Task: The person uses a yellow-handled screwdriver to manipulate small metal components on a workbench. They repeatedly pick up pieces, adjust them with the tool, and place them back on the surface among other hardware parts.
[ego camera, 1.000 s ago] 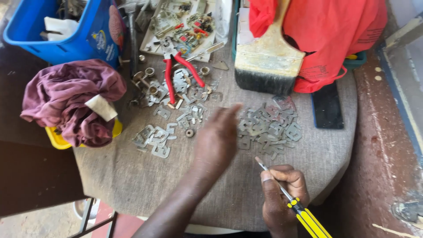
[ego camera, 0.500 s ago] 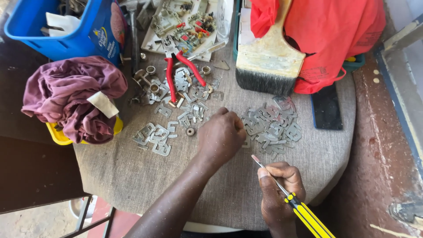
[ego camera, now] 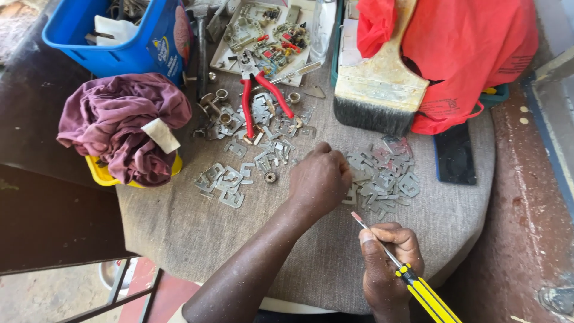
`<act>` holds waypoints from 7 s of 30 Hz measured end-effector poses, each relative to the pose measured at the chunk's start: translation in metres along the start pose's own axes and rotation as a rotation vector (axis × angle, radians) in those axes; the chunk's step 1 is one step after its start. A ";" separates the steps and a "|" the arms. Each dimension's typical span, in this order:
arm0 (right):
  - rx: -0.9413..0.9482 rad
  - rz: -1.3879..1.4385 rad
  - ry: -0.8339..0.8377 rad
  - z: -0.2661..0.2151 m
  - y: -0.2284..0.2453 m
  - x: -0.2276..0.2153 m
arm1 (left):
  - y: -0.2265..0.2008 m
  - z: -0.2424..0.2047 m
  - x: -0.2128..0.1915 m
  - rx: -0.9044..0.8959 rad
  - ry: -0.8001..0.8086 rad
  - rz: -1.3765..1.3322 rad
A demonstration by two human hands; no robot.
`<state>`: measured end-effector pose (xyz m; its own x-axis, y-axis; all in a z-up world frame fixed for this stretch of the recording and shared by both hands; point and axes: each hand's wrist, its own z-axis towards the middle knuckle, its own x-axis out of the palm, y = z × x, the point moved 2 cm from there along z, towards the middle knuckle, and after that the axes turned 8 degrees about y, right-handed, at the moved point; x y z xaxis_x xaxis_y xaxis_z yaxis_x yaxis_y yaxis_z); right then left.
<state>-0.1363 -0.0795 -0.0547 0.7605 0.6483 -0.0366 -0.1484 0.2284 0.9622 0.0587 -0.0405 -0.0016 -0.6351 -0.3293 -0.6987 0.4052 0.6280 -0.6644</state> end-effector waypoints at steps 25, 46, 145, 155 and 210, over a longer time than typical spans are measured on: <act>0.081 -0.055 0.177 -0.023 0.009 0.065 | 0.139 -0.138 -0.064 -0.188 -0.409 0.199; 0.043 -0.059 0.305 -0.015 0.011 0.064 | 0.150 -0.149 -0.060 0.070 -0.247 0.010; 0.017 -0.540 0.476 -0.010 0.055 0.093 | 0.118 -0.155 -0.018 0.151 -0.466 0.211; -0.067 -0.456 0.501 -0.007 0.054 0.098 | 0.122 -0.152 -0.017 0.167 -0.470 0.193; -0.187 -0.465 0.602 -0.005 0.054 0.101 | 0.118 -0.155 -0.017 0.176 -0.495 0.157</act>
<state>-0.0705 0.0019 -0.0076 0.3049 0.7262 -0.6162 -0.0437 0.6569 0.7527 0.0157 0.1487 -0.0269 -0.1898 -0.5604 -0.8061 0.6007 0.5832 -0.5469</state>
